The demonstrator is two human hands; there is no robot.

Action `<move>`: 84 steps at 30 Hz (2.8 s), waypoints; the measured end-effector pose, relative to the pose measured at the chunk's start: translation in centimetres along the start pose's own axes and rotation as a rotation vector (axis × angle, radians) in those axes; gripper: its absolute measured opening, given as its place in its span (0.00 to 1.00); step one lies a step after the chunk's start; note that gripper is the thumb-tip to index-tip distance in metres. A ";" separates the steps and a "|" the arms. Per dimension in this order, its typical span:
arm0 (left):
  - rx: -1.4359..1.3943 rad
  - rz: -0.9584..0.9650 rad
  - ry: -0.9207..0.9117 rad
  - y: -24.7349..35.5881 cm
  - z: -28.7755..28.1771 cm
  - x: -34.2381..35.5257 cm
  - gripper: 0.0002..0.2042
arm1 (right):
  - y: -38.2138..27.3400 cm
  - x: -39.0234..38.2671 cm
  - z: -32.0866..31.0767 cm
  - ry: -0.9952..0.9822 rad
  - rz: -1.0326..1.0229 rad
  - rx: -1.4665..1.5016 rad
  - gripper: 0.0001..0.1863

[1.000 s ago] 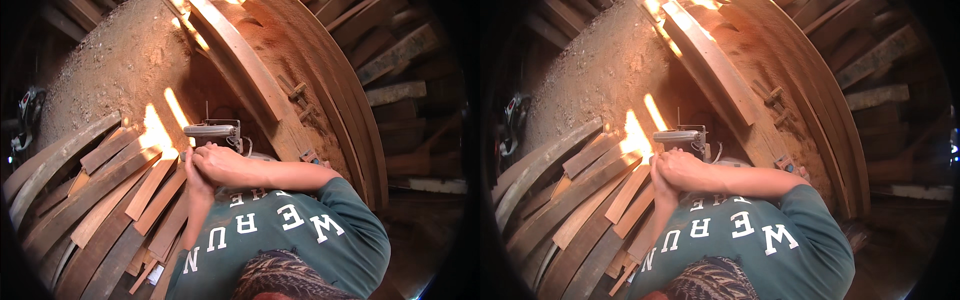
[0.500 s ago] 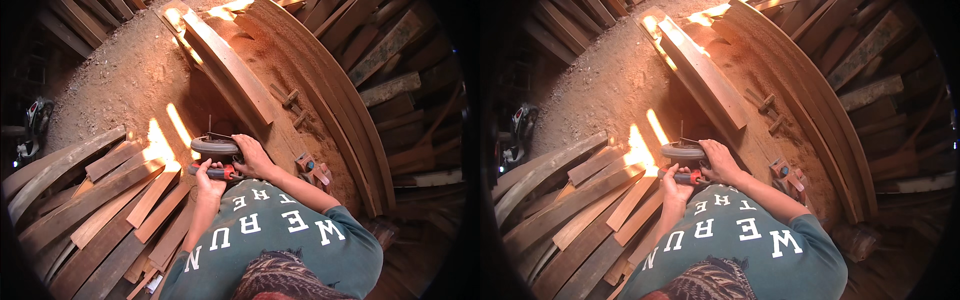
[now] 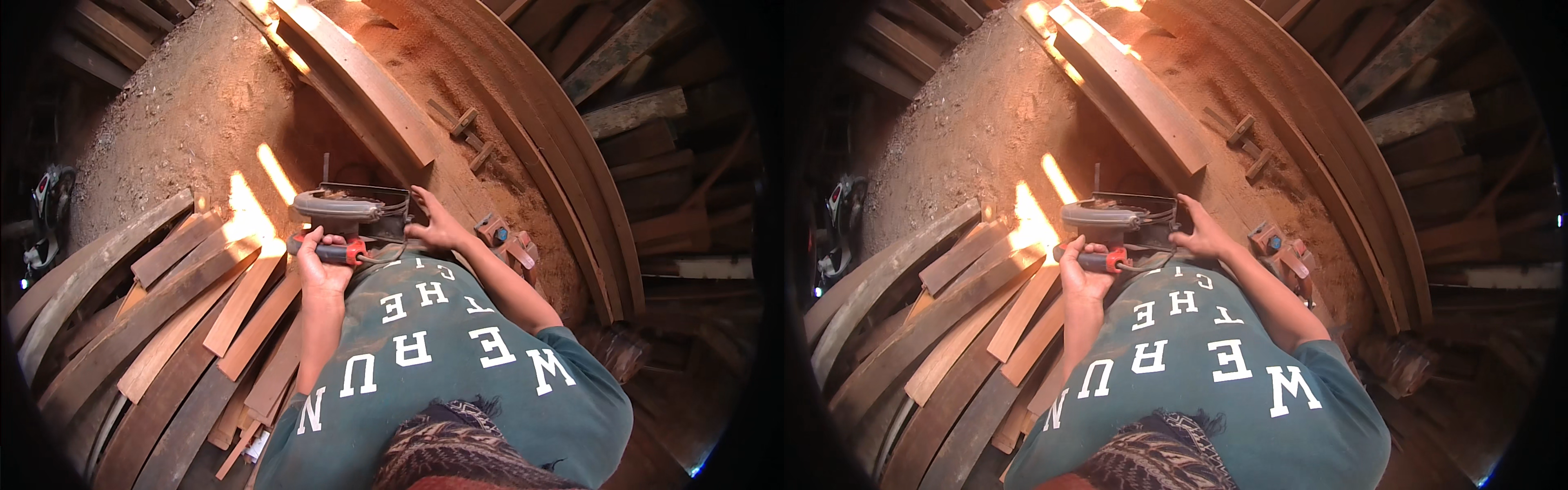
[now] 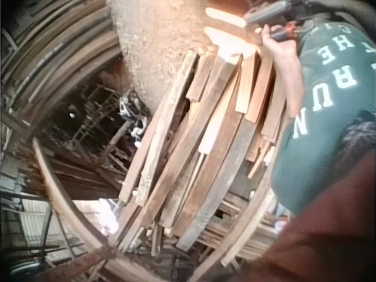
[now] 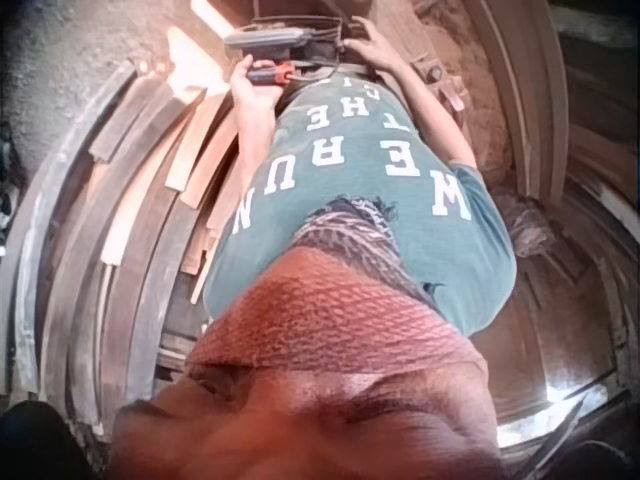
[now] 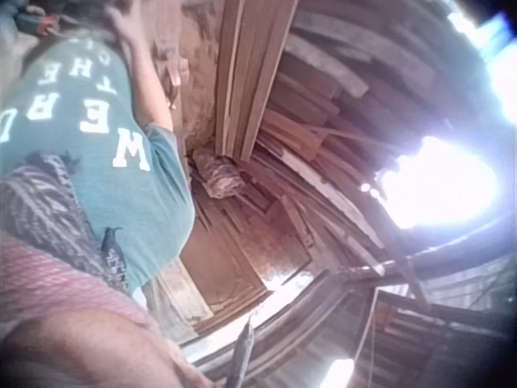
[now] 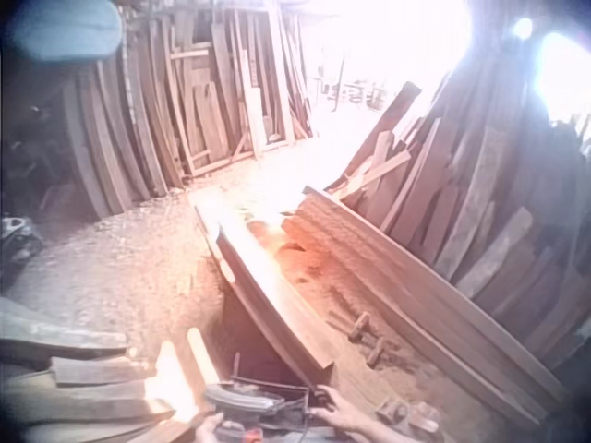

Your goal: The person uses a circular saw to cut a long wooden plank into smaller pieces. The person positions the plank on supports, aligns the saw, and makes several cuts along the length of the wood, creating separate segments.

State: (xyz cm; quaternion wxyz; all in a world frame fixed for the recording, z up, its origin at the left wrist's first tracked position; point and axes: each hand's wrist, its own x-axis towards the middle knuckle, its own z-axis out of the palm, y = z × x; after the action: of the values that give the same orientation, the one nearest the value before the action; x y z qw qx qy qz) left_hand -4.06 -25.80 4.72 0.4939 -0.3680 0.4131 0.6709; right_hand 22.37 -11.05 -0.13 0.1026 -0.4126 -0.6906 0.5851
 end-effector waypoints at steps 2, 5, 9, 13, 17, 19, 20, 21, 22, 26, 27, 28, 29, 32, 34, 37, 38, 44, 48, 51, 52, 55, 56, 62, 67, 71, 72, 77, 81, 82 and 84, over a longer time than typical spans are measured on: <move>-0.011 -0.001 0.067 0.7 2.0 -2.5 0.11 | 1.0 0.7 -1.4 0.034 0.354 0.431 0.40; -0.024 -0.030 0.012 1.9 2.5 -5.6 0.11 | 4.6 1.9 -1.7 -0.025 0.561 0.716 0.31; -0.008 -0.032 -0.051 2.6 4.0 -9.6 0.11 | 8.6 6.0 1.7 -0.111 0.660 1.012 0.26; 0.019 -0.019 -0.115 2.5 4.9 -11.3 0.10 | 4.9 10.4 8.0 -0.056 1.067 1.221 0.21; 0.024 0.034 -0.129 3.5 6.2 -11.2 0.08 | -0.8 8.9 10.4 -0.454 0.568 1.398 0.22; 0.015 0.036 -0.139 3.3 6.9 -11.7 0.08 | -2.6 8.3 8.1 -0.393 0.597 1.176 0.23; 0.008 0.033 -0.122 2.9 6.9 -11.6 0.08 | -1.9 8.3 7.7 -0.359 0.662 1.199 0.24; 0.011 0.027 -0.111 2.7 7.1 -11.3 0.08 | -1.4 8.6 7.2 -0.316 0.719 1.227 0.25; 0.016 0.031 -0.102 2.7 7.1 -11.1 0.08 | -1.0 8.9 7.1 -0.274 0.776 1.254 0.25; 0.030 0.028 -0.094 2.3 6.8 -9.5 0.08 | -1.9 9.4 9.9 -0.325 0.701 1.547 0.25; 0.013 0.023 -0.114 2.7 7.6 -10.2 0.08 | -1.8 9.3 9.9 -0.308 0.682 1.479 0.24; -0.003 0.018 -0.135 3.0 8.0 -10.6 0.08 | -1.6 9.2 9.6 -0.292 0.662 1.410 0.23; 0.034 0.019 -0.121 3.0 7.5 -9.7 0.09 | -1.4 9.0 9.1 -0.275 0.640 1.342 0.22; 0.042 0.020 -0.082 2.4 6.9 -9.0 0.09 | -1.9 9.7 7.3 -0.368 0.746 1.275 0.20; 0.124 0.097 -0.088 1.6 7.1 -8.0 0.09 | -3.0 10.3 9.6 -0.437 0.643 1.415 0.20; 0.106 0.043 -0.135 2.8 8.3 -8.2 0.08 | -2.6 10.1 10.2 -0.394 0.584 1.415 0.19; 0.107 0.074 -0.143 2.8 8.1 -7.7 0.07 | -2.2 10.0 9.4 -0.369 0.573 1.362 0.19; 0.094 0.087 -0.048 1.2 9.5 -6.1 0.13 | 0.5 11.7 9.2 -0.332 0.584 1.336 0.18; 0.063 0.031 -0.069 2.1 11.8 -8.2 0.12 | 1.1 11.0 9.3 -0.232 0.587 1.297 0.17; 0.095 0.039 -0.090 2.1 11.1 -6.4 0.11 | 4.6 9.9 3.1 -0.101 0.532 0.940 0.13; 0.147 0.029 -0.110 1.5 11.4 -5.6 0.11 | 8.6 9.9 1.6 -0.029 0.503 0.951 0.12; 0.245 0.074 -0.109 1.3 9.7 -4.6 0.11 | -1.9 7.3 -3.9 0.274 0.433 0.528 0.11; 0.279 0.053 -0.122 1.1 9.3 -4.2 0.11 | -4.7 7.2 -4.9 0.261 0.336 0.476 0.11; 0.435 -0.034 -0.251 -1.1 5.6 0.6 0.14 | -19.3 6.5 -2.7 -0.016 -0.217 0.027 0.14; 0.455 -0.076 -0.425 -2.3 2.9 1.9 0.19 | -20.5 6.4 2.8 -0.291 -0.133 -0.208 0.32; 0.399 -0.071 -0.470 -3.7 1.3 3.1 0.17 | -19.1 7.5 5.2 -0.428 0.040 -0.258 0.38; 0.388 -0.068 -0.465 -4.1 0.9 3.6 0.15 | -18.5 8.0 5.5 -0.453 0.081 -0.246 0.39; 0.593 0.031 -0.493 -4.0 2.4 -0.8 0.19 | -16.6 8.9 6.8 -0.412 0.129 -0.248 0.37; 0.537 0.027 -0.514 -3.9 3.1 -3.4 0.19 | -16.1 8.6 6.7 -0.456 0.128 -0.184 0.29; 0.566 0.024 -0.530 -3.7 3.1 -3.4 0.20 | -16.0 8.3 6.6 -0.439 0.121 -0.180 0.28; 0.624 0.015 -0.563 -3.7 2.8 -3.5 0.20 | -15.6 8.1 6.8 -0.407 0.109 -0.169 0.27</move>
State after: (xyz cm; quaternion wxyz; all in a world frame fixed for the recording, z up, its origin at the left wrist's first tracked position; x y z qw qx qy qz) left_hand 0.07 -23.87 8.25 0.6703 -0.0002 0.4480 0.5916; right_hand 5.94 -9.95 9.06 -0.1055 -0.3298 -0.7203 0.6011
